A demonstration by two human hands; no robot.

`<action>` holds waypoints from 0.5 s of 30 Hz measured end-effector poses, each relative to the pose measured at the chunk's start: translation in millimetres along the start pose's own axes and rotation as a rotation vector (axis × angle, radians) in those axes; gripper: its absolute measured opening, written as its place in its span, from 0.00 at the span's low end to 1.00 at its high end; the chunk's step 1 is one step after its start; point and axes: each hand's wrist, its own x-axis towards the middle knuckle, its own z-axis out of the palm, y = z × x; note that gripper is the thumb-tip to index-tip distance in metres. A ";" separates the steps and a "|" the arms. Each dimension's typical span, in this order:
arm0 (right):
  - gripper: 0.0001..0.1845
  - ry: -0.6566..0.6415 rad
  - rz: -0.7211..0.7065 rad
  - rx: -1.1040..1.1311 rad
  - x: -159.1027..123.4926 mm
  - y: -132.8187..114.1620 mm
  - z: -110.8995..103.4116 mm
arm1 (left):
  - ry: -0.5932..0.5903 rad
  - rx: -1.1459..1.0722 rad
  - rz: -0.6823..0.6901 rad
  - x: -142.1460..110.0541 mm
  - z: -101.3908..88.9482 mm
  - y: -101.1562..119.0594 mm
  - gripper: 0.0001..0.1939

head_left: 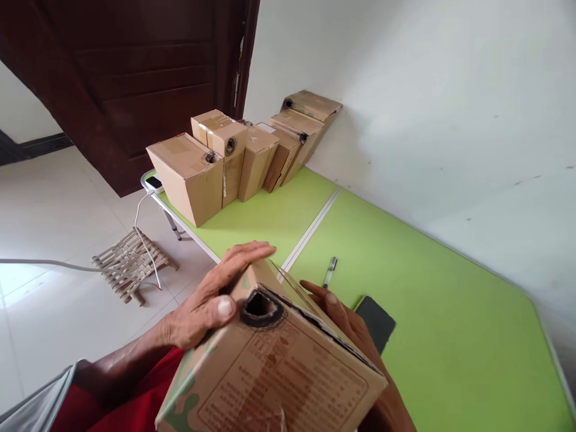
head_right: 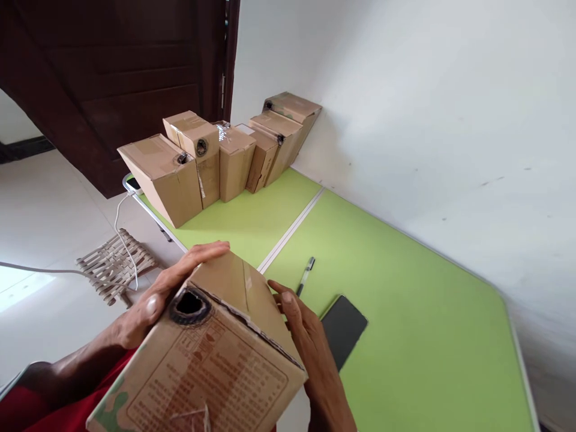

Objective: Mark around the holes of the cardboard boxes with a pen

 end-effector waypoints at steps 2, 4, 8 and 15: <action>0.40 0.072 0.039 -0.036 -10.1 -15.9 -17.3 | -0.041 -0.002 -0.027 6.8 -0.3 17.8 0.38; 0.41 0.182 -0.039 -0.041 -29.5 -38.2 -23.1 | -0.079 0.021 -0.061 12.9 0.9 34.2 0.31; 0.34 0.138 -0.293 -0.041 -69.4 -83.9 -4.0 | -0.102 0.114 -0.094 17.6 5.0 55.0 0.25; 0.35 0.429 -0.148 0.086 -51.9 -39.1 -2.1 | 0.001 0.286 -0.193 19.3 -1.8 57.4 0.20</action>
